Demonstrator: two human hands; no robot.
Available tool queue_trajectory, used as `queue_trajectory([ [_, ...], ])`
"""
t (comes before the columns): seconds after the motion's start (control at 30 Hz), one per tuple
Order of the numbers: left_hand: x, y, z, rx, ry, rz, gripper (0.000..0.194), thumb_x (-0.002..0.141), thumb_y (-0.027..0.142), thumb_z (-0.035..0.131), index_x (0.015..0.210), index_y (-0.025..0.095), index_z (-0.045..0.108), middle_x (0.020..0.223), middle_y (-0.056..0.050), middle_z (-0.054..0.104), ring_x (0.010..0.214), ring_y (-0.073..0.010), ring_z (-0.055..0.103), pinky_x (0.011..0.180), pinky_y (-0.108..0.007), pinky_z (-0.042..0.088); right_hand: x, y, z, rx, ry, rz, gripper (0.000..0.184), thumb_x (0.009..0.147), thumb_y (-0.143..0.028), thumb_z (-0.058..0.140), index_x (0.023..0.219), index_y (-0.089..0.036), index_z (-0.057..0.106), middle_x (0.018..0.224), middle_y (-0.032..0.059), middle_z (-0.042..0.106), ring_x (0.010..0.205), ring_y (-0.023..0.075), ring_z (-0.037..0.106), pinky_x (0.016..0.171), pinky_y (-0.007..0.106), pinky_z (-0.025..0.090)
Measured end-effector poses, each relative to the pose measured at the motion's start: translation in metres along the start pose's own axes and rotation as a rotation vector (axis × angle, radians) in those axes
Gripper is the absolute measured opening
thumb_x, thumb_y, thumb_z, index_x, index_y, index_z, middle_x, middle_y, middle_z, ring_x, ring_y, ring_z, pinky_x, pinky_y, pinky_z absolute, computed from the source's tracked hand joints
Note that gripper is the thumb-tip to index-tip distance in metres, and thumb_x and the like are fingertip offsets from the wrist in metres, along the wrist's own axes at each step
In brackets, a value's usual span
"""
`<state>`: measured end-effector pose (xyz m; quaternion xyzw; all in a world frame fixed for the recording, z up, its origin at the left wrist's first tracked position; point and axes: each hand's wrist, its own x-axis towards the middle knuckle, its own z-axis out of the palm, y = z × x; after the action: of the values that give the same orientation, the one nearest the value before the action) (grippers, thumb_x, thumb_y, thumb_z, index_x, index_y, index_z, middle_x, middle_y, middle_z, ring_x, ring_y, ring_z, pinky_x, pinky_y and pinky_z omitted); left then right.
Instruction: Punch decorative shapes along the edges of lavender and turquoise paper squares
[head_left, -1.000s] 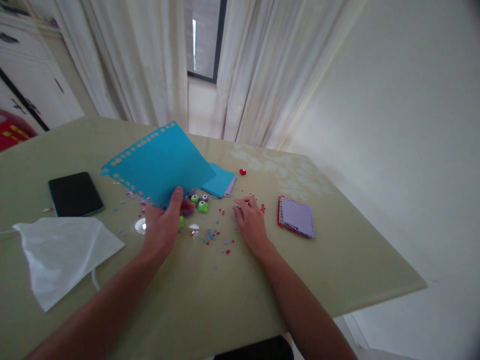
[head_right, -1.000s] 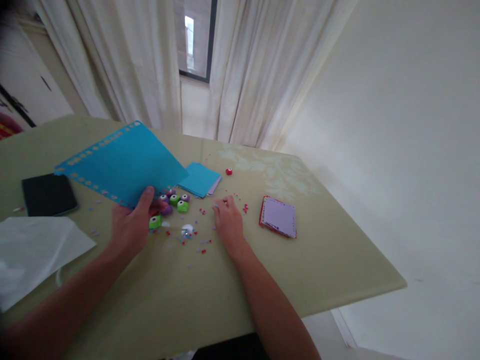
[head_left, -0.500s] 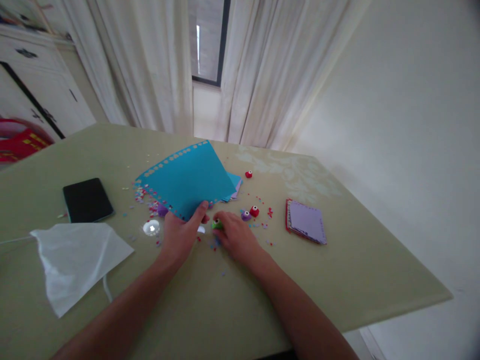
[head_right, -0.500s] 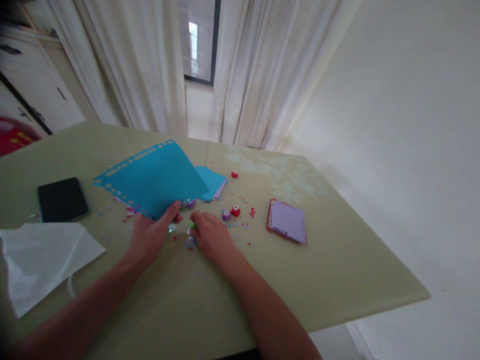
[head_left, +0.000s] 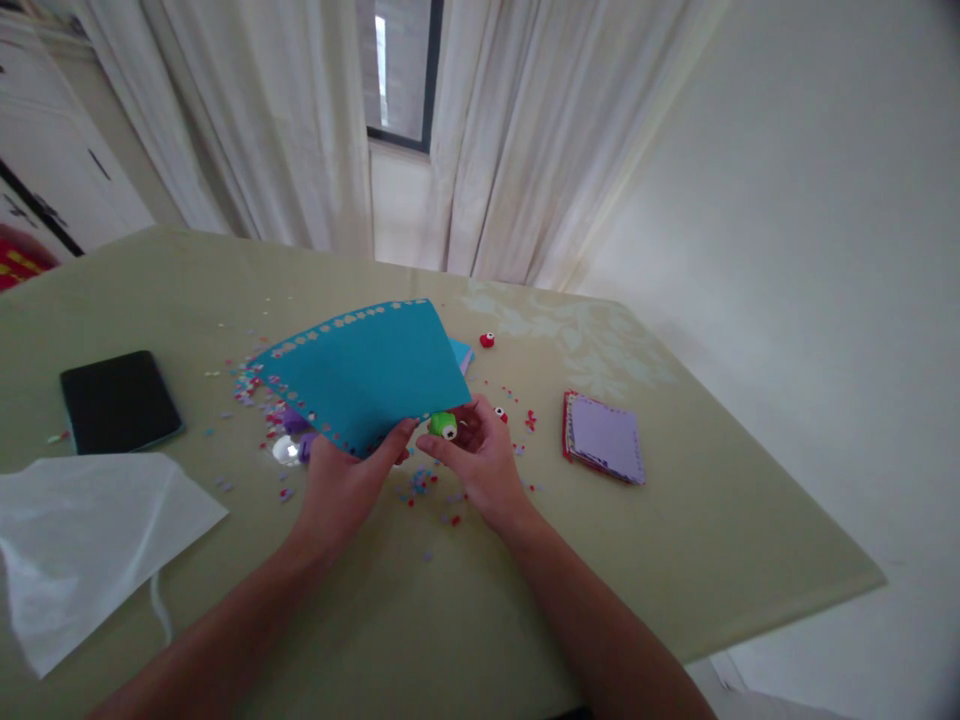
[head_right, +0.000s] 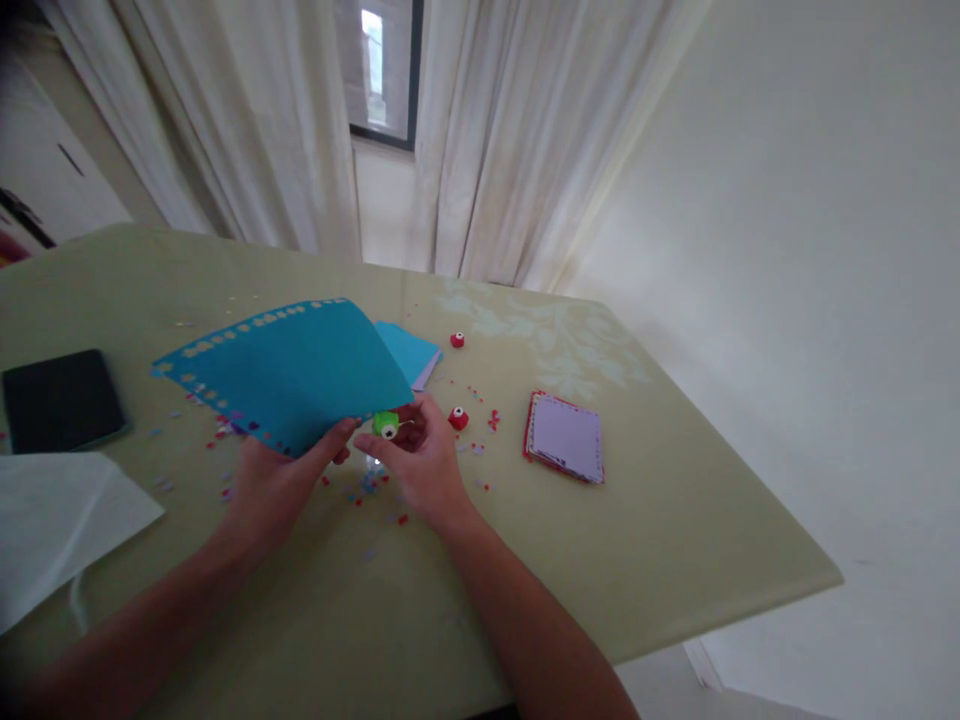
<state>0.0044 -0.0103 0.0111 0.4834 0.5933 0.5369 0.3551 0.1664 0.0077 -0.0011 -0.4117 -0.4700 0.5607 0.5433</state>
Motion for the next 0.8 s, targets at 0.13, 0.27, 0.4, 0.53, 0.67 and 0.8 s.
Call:
queue_trajectory([
  [0.13, 0.0000, -0.0004, 0.0004, 0.006, 0.007, -0.007, 0.031, 0.078, 0.050, 0.082, 0.068, 0.024, 0.071, 0.060, 0.000, 0.072, 0.055, -0.0202, 0.069, 0.057, -0.030, 0.055, 0.0011, 0.0009, 0.0005, -0.006, 0.037, 0.008, 0.045, 0.067, -0.038, 0.100, 0.090, -0.026, 0.064, 0.084, -0.0006, 0.070, 0.073, 0.0174, 0.062, 0.066, 0.030, 0.051],
  [0.27, 0.0014, -0.0032, 0.0009, 0.006, 0.018, -0.010, 0.031, 0.078, 0.049, 0.082, 0.066, 0.023, 0.071, 0.059, 0.000, 0.072, 0.055, -0.0194, 0.068, 0.056, -0.029, 0.053, 0.0031, 0.0041, -0.0007, -0.035, 0.049, -0.007, 0.050, 0.063, -0.040, 0.102, 0.092, -0.026, 0.064, 0.079, -0.0021, 0.068, 0.070, 0.0165, 0.060, 0.062, 0.029, 0.049],
  [0.4, 0.0018, -0.0041, 0.0014, 0.001, 0.022, 0.011, 0.031, 0.078, 0.049, 0.082, 0.065, 0.024, 0.071, 0.059, 0.000, 0.072, 0.054, -0.0192, 0.067, 0.054, -0.029, 0.052, 0.0045, 0.0067, -0.0013, -0.032, 0.033, -0.019, 0.048, 0.064, -0.039, 0.102, 0.089, -0.026, 0.062, 0.079, -0.0025, 0.068, 0.071, 0.0168, 0.061, 0.063, 0.029, 0.050],
  [0.53, 0.0016, -0.0019, 0.0020, -0.015, 0.008, 0.029, 0.028, 0.077, 0.047, 0.082, 0.066, 0.024, 0.070, 0.059, 0.001, 0.071, 0.053, -0.0195, 0.067, 0.054, -0.029, 0.053, 0.0050, 0.0077, -0.0008, -0.009, 0.010, -0.037, 0.047, 0.066, -0.037, 0.100, 0.095, -0.027, 0.066, 0.089, -0.0001, 0.073, 0.079, 0.0192, 0.067, 0.071, 0.032, 0.055],
  [0.67, 0.0026, -0.0043, 0.0033, -0.012, -0.018, 0.046, 0.029, 0.078, 0.047, 0.081, 0.066, 0.024, 0.069, 0.057, 0.001, 0.070, 0.050, -0.0189, 0.066, 0.052, -0.029, 0.053, 0.0053, 0.0078, 0.0001, 0.005, 0.000, -0.045, 0.047, 0.066, -0.035, 0.100, 0.100, -0.027, 0.068, 0.094, 0.0008, 0.075, 0.083, 0.0204, 0.069, 0.077, 0.034, 0.057],
  [0.8, 0.0041, -0.0077, 0.0048, 0.001, -0.061, 0.048, 0.030, 0.078, 0.049, 0.080, 0.066, 0.023, 0.069, 0.056, 0.000, 0.070, 0.050, -0.0194, 0.066, 0.052, -0.029, 0.053, 0.0071, 0.0070, -0.0034, 0.041, -0.023, -0.012, 0.045, 0.065, -0.039, 0.101, 0.097, -0.026, 0.072, 0.087, -0.0004, 0.074, 0.076, 0.0185, 0.066, 0.072, 0.032, 0.054],
])
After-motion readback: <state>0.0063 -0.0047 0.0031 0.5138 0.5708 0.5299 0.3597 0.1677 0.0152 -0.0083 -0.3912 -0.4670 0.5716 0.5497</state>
